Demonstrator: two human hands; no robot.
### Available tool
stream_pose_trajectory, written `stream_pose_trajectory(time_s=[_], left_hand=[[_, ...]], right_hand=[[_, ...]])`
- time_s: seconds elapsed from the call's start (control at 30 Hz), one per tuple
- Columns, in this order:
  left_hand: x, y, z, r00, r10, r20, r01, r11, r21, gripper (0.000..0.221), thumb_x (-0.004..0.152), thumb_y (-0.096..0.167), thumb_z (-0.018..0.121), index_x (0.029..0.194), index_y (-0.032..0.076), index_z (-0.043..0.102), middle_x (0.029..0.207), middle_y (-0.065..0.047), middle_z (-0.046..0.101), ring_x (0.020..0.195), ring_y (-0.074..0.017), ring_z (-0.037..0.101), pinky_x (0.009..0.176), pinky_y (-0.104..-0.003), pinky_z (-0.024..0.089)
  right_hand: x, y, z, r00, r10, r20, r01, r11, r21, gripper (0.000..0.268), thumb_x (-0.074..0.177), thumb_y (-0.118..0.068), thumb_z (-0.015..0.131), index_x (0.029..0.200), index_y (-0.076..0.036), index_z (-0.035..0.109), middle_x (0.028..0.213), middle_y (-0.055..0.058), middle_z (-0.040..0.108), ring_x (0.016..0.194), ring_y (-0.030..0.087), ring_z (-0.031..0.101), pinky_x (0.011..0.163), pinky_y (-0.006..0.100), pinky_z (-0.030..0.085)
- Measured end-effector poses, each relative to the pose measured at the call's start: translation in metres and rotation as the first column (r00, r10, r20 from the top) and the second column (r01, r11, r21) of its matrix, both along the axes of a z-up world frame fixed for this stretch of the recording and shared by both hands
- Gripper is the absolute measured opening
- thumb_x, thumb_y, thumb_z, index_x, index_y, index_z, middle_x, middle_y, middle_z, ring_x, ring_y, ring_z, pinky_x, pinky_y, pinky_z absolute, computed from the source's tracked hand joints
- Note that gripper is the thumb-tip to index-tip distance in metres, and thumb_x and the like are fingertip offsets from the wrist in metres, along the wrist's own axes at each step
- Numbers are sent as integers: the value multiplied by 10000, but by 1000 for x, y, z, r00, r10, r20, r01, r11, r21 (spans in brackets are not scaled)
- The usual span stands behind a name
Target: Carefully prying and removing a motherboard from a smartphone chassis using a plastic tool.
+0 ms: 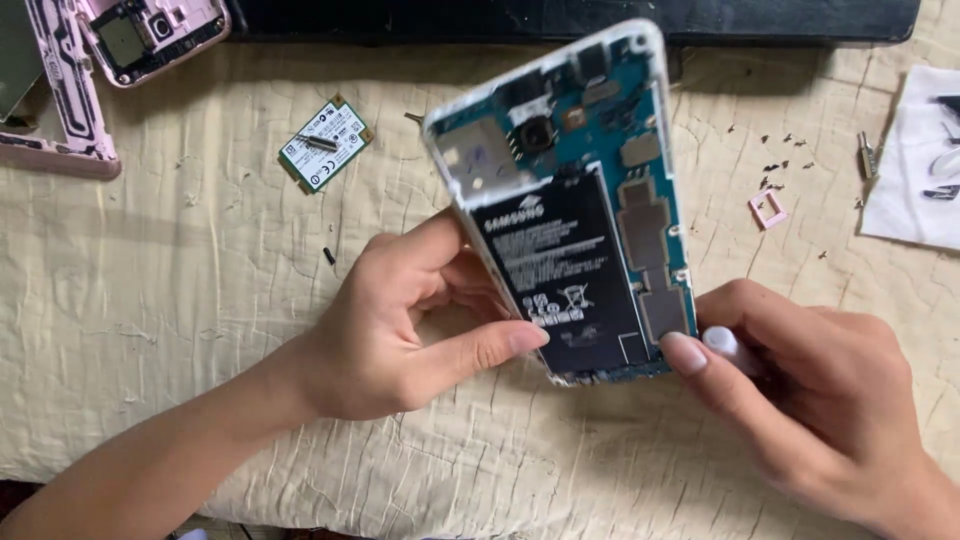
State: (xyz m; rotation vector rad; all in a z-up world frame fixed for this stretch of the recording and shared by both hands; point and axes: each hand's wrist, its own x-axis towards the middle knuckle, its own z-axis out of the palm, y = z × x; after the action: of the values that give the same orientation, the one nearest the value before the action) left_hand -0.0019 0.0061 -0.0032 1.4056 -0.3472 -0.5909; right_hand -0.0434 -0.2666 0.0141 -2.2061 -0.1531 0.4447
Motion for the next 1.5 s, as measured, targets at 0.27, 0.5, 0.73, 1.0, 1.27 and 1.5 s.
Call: stream_pose_trajectory(time_s=[0.27, 0.5, 0.73, 1.0, 1.27, 1.5], left_hand=[[-7, 14, -11, 962, 202, 182, -156, 958, -242, 280, 944, 189, 630, 723, 47, 533, 620, -13, 523, 478, -124, 445, 403, -267, 377], [0, 10, -5, 951, 216, 223, -222, 975, -2, 280, 928, 157, 630, 705, 36, 510, 622, -1, 461, 525, -109, 416, 427, -240, 336], [2, 11, 2, 970, 190, 153, -201, 978, 60, 287, 954, 192, 623, 714, 68, 528, 629, 17, 483, 523, -83, 424, 414, -210, 334], [9, 11, 7, 960, 161, -231, -202, 965, -168, 198, 991, 122, 606, 879, -39, 584, 780, -131, 618, 611, -267, 719, 385, -286, 625], [15, 6, 6, 905, 198, -375, -247, 965, -88, 252, 985, 121, 602, 1136, -77, 562, 833, -229, 734, 504, -245, 683, 349, -272, 577], [15, 11, 10, 967, 187, 176, -217, 961, 170, 343, 998, 123, 570, 1310, -17, 539, 673, -78, 608, 498, -146, 536, 393, -239, 458]], right_hand=[[-22, -16, 14, 966, -258, -12, 258, 966, 16, 259, 840, -186, 568, 901, 52, 650, 881, 153, 754, 917, 208, 766, 941, 305, 555], [-6, -26, -3, 917, -368, -152, 395, 890, 229, 189, 976, -156, 577, 940, 29, 558, 673, 121, 501, 542, 158, 417, 501, 272, 307], [-4, -28, -6, 901, -366, -232, 429, 825, 367, 231, 1013, -198, 587, 967, 28, 576, 658, 95, 506, 581, 132, 482, 528, 223, 431], [10, -29, 4, 910, -304, -284, 408, 785, 467, 414, 1030, -245, 516, 1027, 147, 648, 628, 166, 514, 470, 153, 410, 433, 238, 255], [10, -23, 10, 919, -235, -315, 374, 768, 519, 373, 958, -182, 530, 1085, 140, 666, 568, 124, 495, 411, 155, 430, 381, 239, 207], [12, -19, 3, 878, -365, -310, 471, 774, 423, 240, 937, -34, 587, 1127, 100, 646, 592, 149, 472, 393, 189, 417, 369, 237, 230]])
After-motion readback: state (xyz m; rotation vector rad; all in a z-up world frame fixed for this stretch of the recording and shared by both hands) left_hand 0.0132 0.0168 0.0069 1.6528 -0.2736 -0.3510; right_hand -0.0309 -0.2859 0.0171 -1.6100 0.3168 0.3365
